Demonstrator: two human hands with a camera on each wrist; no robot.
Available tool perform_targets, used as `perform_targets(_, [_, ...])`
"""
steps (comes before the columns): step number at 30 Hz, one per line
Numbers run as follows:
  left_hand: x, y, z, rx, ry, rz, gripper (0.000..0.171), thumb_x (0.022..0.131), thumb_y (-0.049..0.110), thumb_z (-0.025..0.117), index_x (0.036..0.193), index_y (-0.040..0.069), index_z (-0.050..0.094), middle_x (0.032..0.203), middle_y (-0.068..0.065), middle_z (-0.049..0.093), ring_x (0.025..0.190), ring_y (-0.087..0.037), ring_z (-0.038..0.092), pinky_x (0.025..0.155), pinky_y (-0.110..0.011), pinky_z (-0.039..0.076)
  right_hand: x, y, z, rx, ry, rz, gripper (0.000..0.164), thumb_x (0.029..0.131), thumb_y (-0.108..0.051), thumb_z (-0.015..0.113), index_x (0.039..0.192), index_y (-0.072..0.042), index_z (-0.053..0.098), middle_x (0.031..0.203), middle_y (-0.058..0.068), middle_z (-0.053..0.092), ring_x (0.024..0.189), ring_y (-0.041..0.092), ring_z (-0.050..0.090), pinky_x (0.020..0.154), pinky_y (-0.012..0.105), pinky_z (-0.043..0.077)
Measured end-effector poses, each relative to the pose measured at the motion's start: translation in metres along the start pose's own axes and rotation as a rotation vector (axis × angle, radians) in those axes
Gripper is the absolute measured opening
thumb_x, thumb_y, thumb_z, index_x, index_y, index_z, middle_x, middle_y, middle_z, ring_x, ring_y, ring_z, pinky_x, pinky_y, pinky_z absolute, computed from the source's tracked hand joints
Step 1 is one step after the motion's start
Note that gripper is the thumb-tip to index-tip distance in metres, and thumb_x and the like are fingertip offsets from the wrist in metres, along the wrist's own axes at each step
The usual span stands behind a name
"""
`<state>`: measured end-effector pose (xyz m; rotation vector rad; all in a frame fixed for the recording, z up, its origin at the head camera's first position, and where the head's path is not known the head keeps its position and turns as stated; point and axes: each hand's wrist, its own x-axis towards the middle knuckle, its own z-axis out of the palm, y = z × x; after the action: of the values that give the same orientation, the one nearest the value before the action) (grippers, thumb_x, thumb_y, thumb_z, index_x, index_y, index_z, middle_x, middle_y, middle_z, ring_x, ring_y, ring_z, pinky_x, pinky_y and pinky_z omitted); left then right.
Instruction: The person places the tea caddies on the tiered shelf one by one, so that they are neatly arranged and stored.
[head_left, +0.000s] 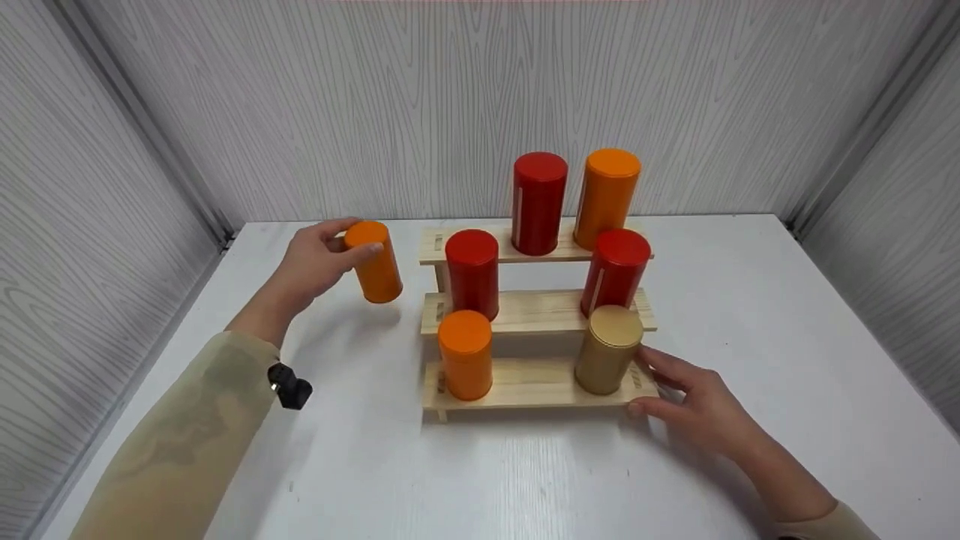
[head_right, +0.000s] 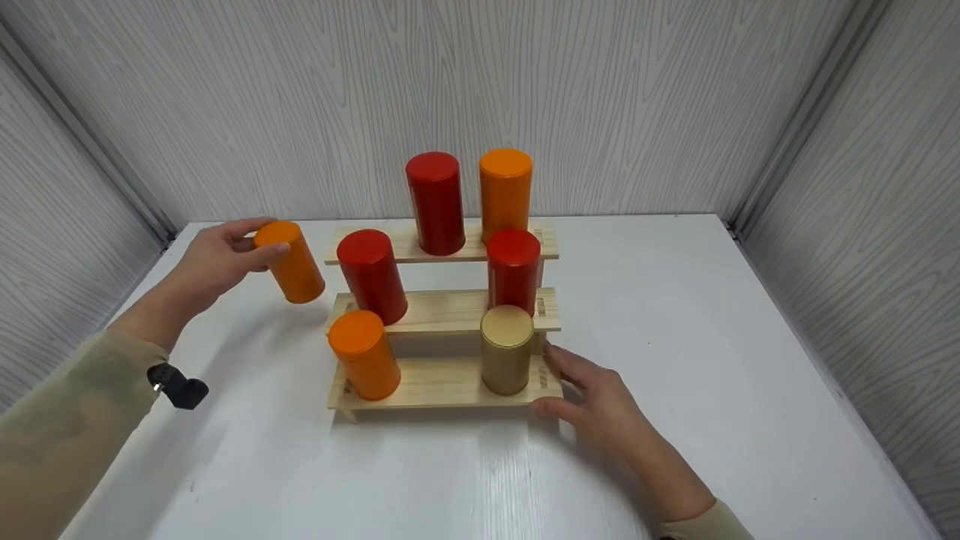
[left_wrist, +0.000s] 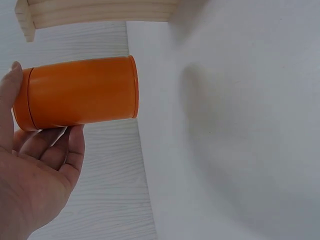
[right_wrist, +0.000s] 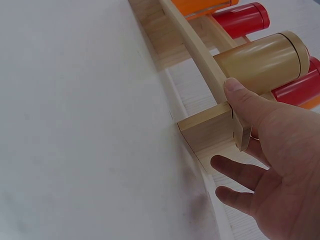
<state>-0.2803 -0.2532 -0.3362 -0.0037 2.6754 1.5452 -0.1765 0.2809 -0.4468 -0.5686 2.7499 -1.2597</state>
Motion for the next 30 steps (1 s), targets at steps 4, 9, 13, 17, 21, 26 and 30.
perform_targets(4, [-0.002, 0.014, -0.011, 0.014, 0.024, 0.041, 0.089, 0.092, 0.057, 0.078, 0.161, 0.011, 0.046, 0.148, -0.016, 0.060, 0.136, -0.033, 0.058, 0.118, -0.057, 0.041, 0.002, 0.000, 0.000, -0.004, 0.005, -0.011, 0.088, 0.086, -0.039, 0.090, 0.160, -0.015, 0.049, 0.159, 0.009, 0.051, 0.141, 0.035, 0.055, 0.107, 0.051, 0.052])
perform_targets(9, [-0.005, 0.036, -0.021, 0.040, 0.048, 0.083, 0.086, 0.092, 0.057, 0.078, 0.159, 0.012, 0.049, 0.146, -0.014, 0.061, 0.132, -0.032, 0.060, 0.116, -0.056, 0.045, 0.004, 0.001, -0.001, -0.009, 0.010, -0.019, 0.088, 0.086, -0.037, 0.090, 0.160, -0.014, 0.049, 0.160, 0.010, 0.051, 0.140, 0.035, 0.056, 0.106, 0.049, 0.053])
perform_targets(13, [-0.005, 0.055, -0.026, 0.046, 0.061, 0.109, 0.084, 0.092, 0.057, 0.079, 0.158, 0.014, 0.051, 0.144, -0.013, 0.062, 0.130, -0.030, 0.060, 0.115, -0.053, 0.046, 0.005, 0.000, -0.001, -0.011, 0.004, 0.001, 0.087, 0.087, -0.037, 0.089, 0.161, -0.017, 0.048, 0.161, 0.008, 0.050, 0.142, 0.035, 0.055, 0.107, 0.051, 0.052])
perform_targets(17, [-0.004, 0.072, -0.028, 0.046, 0.068, 0.134, 0.082, 0.092, 0.056, 0.078, 0.158, 0.016, 0.051, 0.145, -0.012, 0.062, 0.130, -0.028, 0.061, 0.115, -0.052, 0.047, 0.004, -0.001, -0.002, -0.005, -0.003, 0.010, 0.087, 0.087, -0.038, 0.089, 0.161, -0.019, 0.048, 0.161, 0.008, 0.050, 0.143, 0.035, 0.054, 0.107, 0.052, 0.052])
perform_targets(21, [-0.005, 0.087, -0.029, 0.033, 0.071, 0.166, 0.079, 0.093, 0.054, 0.079, 0.158, 0.017, 0.053, 0.144, -0.010, 0.062, 0.128, -0.026, 0.061, 0.112, -0.048, 0.048, 0.003, -0.002, -0.002, -0.002, -0.001, 0.004, 0.087, 0.087, -0.037, 0.090, 0.161, -0.018, 0.048, 0.160, 0.007, 0.050, 0.142, 0.034, 0.054, 0.107, 0.051, 0.052])
perform_targets(26, [-0.005, 0.103, -0.026, 0.013, 0.071, 0.195, 0.073, 0.094, 0.051, 0.078, 0.156, 0.019, 0.056, 0.143, -0.008, 0.062, 0.126, -0.024, 0.061, 0.109, -0.043, 0.049, 0.002, -0.002, -0.002, -0.005, -0.004, 0.008, 0.087, 0.087, -0.038, 0.089, 0.161, -0.018, 0.048, 0.161, 0.007, 0.050, 0.143, 0.035, 0.053, 0.107, 0.052, 0.052])
perform_targets(30, [-0.004, 0.113, -0.019, 0.000, 0.062, 0.223, 0.071, 0.095, 0.049, 0.078, 0.155, 0.019, 0.056, 0.144, -0.007, 0.061, 0.128, -0.024, 0.061, 0.110, -0.042, 0.049, 0.002, -0.001, -0.003, -0.005, -0.003, 0.011, 0.088, 0.087, -0.038, 0.089, 0.161, -0.017, 0.048, 0.161, 0.008, 0.049, 0.144, 0.035, 0.053, 0.107, 0.052, 0.052])
